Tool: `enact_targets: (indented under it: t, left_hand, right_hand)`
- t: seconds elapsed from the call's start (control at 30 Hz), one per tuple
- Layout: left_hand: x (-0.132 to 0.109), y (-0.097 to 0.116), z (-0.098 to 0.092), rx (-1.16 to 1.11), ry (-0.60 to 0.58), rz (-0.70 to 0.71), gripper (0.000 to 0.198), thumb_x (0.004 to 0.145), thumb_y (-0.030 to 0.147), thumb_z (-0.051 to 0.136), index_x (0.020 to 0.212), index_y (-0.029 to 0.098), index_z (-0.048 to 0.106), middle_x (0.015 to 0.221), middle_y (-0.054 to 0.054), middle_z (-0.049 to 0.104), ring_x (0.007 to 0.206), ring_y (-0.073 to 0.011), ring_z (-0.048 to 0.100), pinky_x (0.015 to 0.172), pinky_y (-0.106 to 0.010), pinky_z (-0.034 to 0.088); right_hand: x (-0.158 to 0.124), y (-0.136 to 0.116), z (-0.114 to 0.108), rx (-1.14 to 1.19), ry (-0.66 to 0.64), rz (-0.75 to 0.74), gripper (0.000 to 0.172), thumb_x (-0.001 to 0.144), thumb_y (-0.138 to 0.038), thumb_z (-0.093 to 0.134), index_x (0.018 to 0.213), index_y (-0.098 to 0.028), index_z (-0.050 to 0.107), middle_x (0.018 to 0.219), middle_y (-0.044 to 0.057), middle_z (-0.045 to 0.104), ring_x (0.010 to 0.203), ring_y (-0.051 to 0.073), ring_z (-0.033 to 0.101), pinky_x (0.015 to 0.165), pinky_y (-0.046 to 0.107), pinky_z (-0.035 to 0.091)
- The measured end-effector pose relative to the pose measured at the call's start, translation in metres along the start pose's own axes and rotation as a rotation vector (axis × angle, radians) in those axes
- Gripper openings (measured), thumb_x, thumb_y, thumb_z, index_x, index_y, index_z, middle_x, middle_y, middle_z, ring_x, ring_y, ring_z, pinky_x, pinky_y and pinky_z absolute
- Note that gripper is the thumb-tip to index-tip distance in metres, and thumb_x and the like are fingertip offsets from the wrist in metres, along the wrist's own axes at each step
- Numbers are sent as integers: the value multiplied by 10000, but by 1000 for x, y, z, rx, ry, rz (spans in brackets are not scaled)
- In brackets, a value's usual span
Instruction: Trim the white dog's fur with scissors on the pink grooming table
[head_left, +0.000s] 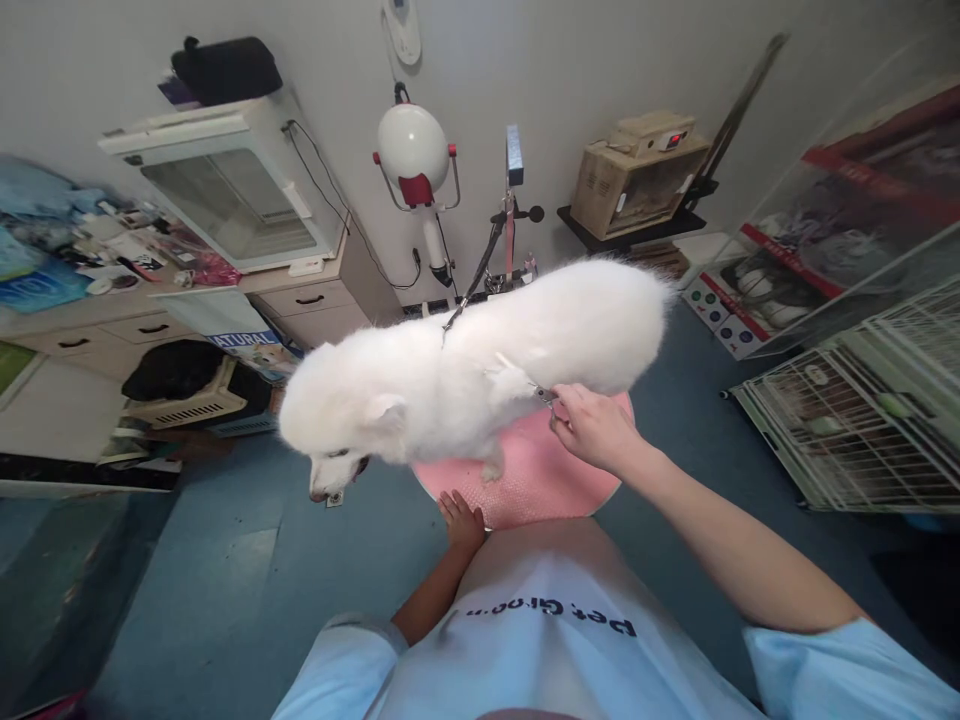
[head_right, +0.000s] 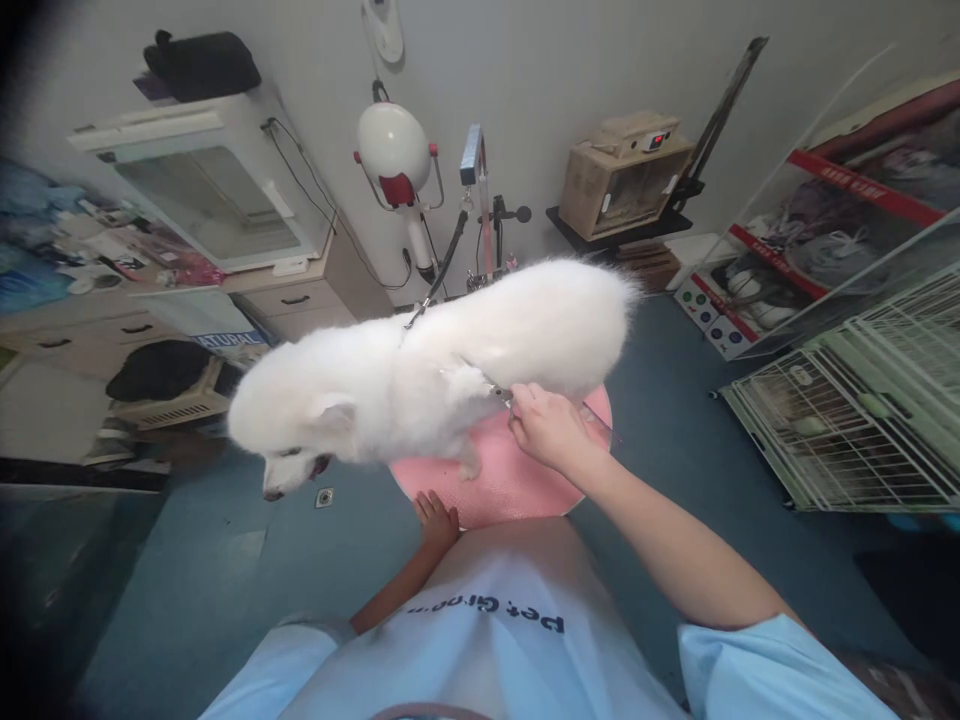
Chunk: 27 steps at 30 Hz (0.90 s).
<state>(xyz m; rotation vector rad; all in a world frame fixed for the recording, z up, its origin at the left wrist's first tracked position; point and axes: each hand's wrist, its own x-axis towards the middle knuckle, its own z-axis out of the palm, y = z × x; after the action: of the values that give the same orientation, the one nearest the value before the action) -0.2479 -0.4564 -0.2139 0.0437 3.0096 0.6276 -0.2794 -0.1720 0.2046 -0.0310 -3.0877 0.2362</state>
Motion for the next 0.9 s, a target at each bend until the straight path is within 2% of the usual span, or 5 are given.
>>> enact_targets:
  t: [0.23, 0.4, 0.57, 0.7, 0.9]
  left_hand:
    - [0, 1, 0, 51, -6, 10, 713, 905, 275, 511, 1462, -167, 455, 1563, -440, 284, 1544, -522, 180, 1251, -662, 210]
    - [-1, 0, 1, 95, 10, 17, 710, 909, 299, 515, 1467, -138, 474, 1564, -408, 329, 1547, -504, 200, 1259, -634, 228]
    - [-2, -2, 1, 136, 32, 30, 694, 918, 295, 514, 1458, -139, 485, 1558, -409, 337, 1535, -509, 231, 1249, -620, 267]
    - [-2, -1, 1, 165, 41, 43, 683, 927, 300, 520, 1451, -138, 495, 1544, -412, 357, 1525, -511, 257, 1235, -618, 299]
    - [-3, 0, 2, 189, 50, 37, 687, 937, 318, 529, 1470, -112, 487, 1558, -392, 358, 1519, -503, 278, 1212, -616, 339]
  right_hand:
    - [2, 10, -8, 11, 10, 17, 363, 891, -336, 567, 1200, -155, 622, 1102, 128, 698, 918, 254, 641, 730, 316, 415]
    - [-2, 17, -11, 84, -54, 30, 322, 939, -174, 426, 1191, -173, 627, 1095, 105, 721, 915, 224, 661, 677, 299, 404]
    - [-5, 33, -15, 43, -5, 61, 395, 878, -324, 604, 1239, -164, 617, 1168, 133, 699, 987, 273, 660, 752, 328, 450]
    - [-3, 50, -22, 66, -70, 48, 343, 900, -177, 480, 1208, -185, 630, 1084, 95, 720, 911, 222, 671, 712, 298, 441]
    - [5, 73, -42, -12, -83, -30, 420, 851, -321, 614, 1233, -147, 631, 1160, 147, 705, 984, 274, 670, 781, 333, 477]
